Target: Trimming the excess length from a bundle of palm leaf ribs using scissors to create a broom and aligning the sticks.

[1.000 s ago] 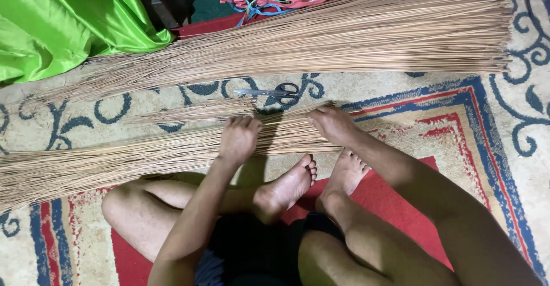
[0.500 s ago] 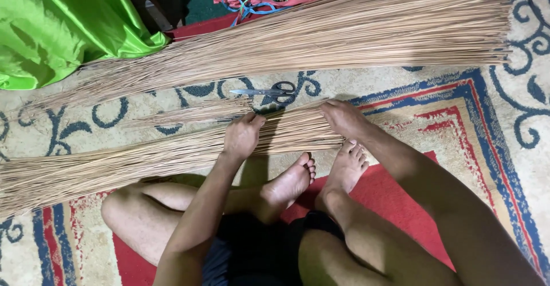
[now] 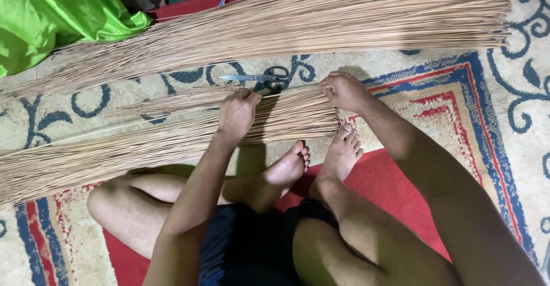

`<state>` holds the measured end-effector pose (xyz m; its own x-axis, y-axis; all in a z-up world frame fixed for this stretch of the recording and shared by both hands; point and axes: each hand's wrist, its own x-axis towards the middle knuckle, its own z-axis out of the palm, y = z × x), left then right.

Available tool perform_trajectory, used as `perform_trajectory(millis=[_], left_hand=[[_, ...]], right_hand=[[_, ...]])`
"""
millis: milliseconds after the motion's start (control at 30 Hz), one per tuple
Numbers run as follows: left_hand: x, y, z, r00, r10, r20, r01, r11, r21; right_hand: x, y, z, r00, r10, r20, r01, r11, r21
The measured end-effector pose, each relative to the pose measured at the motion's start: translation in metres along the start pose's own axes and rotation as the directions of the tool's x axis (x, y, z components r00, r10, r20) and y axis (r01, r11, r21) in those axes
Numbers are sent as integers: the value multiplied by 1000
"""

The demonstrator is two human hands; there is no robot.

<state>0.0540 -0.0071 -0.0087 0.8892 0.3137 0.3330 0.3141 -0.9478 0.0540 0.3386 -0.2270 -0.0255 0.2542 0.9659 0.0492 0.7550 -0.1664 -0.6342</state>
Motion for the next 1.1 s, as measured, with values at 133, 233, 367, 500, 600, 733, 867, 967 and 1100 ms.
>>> perform_trajectory(millis=[133, 233, 367, 500, 600, 733, 867, 967, 1100], left_hand=[[-21, 1, 24, 1000, -2, -14, 2, 1000, -15], [-32, -6, 48, 1000, 23, 13, -23, 1000, 4], [-35, -7, 54, 999, 29, -25, -30, 999, -42], [-39, -9, 61, 998, 30, -53, -32, 998, -47], [-40, -4, 52, 999, 7, -40, -9, 998, -56], [-42, -7, 55, 1000, 16, -16, -17, 998, -54], [-40, -7, 51, 1000, 22, -16, -22, 999, -38], [-37, -3, 40, 1000, 21, -9, -22, 999, -35], [-35, -2, 31, 1000, 14, -24, -15, 999, -38]], right_hand=[[-7, -13, 8, 995, 63, 77, -60, 997, -44], [-8, -1, 22, 988, 108, 106, -99, 991, -87], [-10, 14, 40, 987, 120, 103, -94, 969, -227], [-8, 36, 59, 984, 136, 117, -96, 951, -295], [-4, 36, 60, 982, 139, 127, -91, 941, -326], [-6, 43, 66, 989, 87, 122, -40, 937, -347], [-8, 37, 63, 991, 76, 111, -27, 922, -387], [-5, 29, 54, 991, 74, 114, -27, 929, -368], [-5, 18, 42, 997, 28, 75, 4, 916, -401]])
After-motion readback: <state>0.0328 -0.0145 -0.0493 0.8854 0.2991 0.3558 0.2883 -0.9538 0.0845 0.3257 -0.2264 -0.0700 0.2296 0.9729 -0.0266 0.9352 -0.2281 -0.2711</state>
